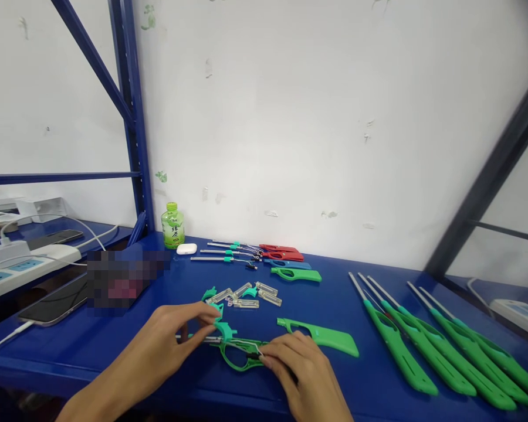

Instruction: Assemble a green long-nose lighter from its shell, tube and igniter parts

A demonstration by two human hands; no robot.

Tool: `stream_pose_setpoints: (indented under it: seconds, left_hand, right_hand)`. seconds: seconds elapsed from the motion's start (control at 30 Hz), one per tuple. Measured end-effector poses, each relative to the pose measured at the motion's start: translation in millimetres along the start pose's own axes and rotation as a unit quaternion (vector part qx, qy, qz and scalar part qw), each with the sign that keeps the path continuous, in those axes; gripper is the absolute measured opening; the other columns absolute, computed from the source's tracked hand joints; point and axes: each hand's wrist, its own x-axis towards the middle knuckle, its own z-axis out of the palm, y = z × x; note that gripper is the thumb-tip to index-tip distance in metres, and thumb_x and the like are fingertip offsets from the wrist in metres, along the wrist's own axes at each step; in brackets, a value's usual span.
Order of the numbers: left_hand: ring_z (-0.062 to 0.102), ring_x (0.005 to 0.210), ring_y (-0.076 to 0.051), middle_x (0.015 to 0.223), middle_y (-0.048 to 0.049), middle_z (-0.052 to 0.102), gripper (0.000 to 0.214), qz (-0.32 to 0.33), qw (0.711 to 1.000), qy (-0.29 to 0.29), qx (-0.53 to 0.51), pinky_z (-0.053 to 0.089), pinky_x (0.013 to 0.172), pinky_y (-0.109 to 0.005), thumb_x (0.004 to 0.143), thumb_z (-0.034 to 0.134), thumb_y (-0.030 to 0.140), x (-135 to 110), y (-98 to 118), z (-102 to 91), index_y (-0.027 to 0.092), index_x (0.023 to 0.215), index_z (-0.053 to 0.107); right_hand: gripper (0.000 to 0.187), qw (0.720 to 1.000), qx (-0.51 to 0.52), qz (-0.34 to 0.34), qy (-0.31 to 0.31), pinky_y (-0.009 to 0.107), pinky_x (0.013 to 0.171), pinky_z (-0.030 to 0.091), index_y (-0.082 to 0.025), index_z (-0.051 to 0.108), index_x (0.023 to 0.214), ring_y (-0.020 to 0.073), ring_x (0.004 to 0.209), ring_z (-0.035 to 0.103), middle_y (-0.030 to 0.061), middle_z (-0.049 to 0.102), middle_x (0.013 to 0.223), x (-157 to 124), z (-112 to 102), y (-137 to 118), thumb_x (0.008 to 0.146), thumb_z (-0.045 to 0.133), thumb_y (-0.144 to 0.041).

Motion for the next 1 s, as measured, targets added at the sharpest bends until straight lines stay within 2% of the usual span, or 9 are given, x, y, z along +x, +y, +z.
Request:
stream_pose_setpoints:
  seconds: [0.1, 0.2, 0.27, 0.5, 0.7, 1.0]
  left_hand:
    - [0.077, 0.08, -0.016, 0.098, 0.0022, 0.086, 0.021, 0.051, 0.999, -0.01, -0.002, 0.058, 0.072, -0.022, 0.106, 0.066, 0.033, -2.7, 1.8, 8.3, 0.032, 0.115, 0.085]
    - [0.077, 0.09, -0.015, 0.098, 0.0035, 0.084, 0.022, 0.096, 0.995, -0.034, 0.002, 0.058, 0.081, -0.021, 0.109, 0.065, 0.028, -4.4, 7.4, 9.9, 0.034, 0.11, 0.086]
    - [0.075, 0.091, -0.014, 0.098, 0.0048, 0.083, 0.021, 0.111, 0.993, -0.046, 0.01, 0.056, 0.08, -0.02, 0.11, 0.064, 0.025, -5.0, 11.7, 9.2, 0.034, 0.106, 0.084]
    - [0.072, 0.092, -0.016, 0.099, 0.0038, 0.078, 0.02, 0.13, 0.988, -0.047, 0.068, 0.054, 0.076, -0.021, 0.109, 0.063, 0.019, -5.4, 14.2, 12.4, 0.031, 0.101, 0.076]
    - [0.071, 0.092, -0.019, 0.098, 0.0032, 0.077, 0.027, 0.149, 0.981, -0.035, 0.12, 0.049, 0.068, -0.024, 0.11, 0.057, 0.017, -9.0, 15.3, 17.8, 0.035, 0.113, 0.077]
    - [0.073, 0.09, -0.02, 0.096, 0.0028, 0.076, 0.028, 0.135, 0.98, -0.005, 0.144, 0.047, 0.066, -0.029, 0.116, 0.05, 0.025, -12.5, 15.0, 25.0, 0.033, 0.11, 0.076]
  right_hand:
    - [0.02, 1.0, -0.005, -0.003, 0.001, 0.034, 0.099, 0.056, -0.033, 0.078, 0.115, 0.023, 0.1, 0.079, -0.0023, 0.085, 0.111, 0.9, 0.4, -0.2, 0.115, 0.062, -0.022]
    - [0.019, 1.0, -0.014, -0.003, 0.001, 0.034, 0.099, 0.056, -0.032, 0.075, 0.114, 0.023, 0.098, 0.078, -0.0018, 0.084, 0.11, 1.7, 0.5, -1.1, 0.116, 0.059, -0.022]
    - [0.02, 1.0, -0.021, -0.002, 0.002, 0.035, 0.099, 0.056, -0.032, 0.074, 0.116, 0.0234, 0.097, 0.079, -0.0016, 0.084, 0.11, 1.5, 0.5, -1.8, 0.117, 0.057, -0.023]
    - [0.019, 0.999, -0.032, 0.005, 0.002, 0.036, 0.098, 0.055, -0.033, 0.071, 0.117, 0.0239, 0.097, 0.078, -0.002, 0.084, 0.111, -0.5, 0.9, -2.6, 0.119, 0.054, -0.026]
    - [0.018, 1.0, -0.028, 0.0, -0.002, 0.036, 0.096, 0.054, -0.033, 0.07, 0.117, 0.0235, 0.096, 0.077, -0.003, 0.083, 0.112, -0.1, 1.1, -1.4, 0.118, 0.055, -0.023]
    - [0.019, 1.0, -0.021, 0.002, 0.002, 0.037, 0.096, 0.053, -0.033, 0.07, 0.116, 0.0225, 0.097, 0.077, -0.0059, 0.083, 0.112, 0.7, -0.4, -3.1, 0.117, 0.056, -0.02]
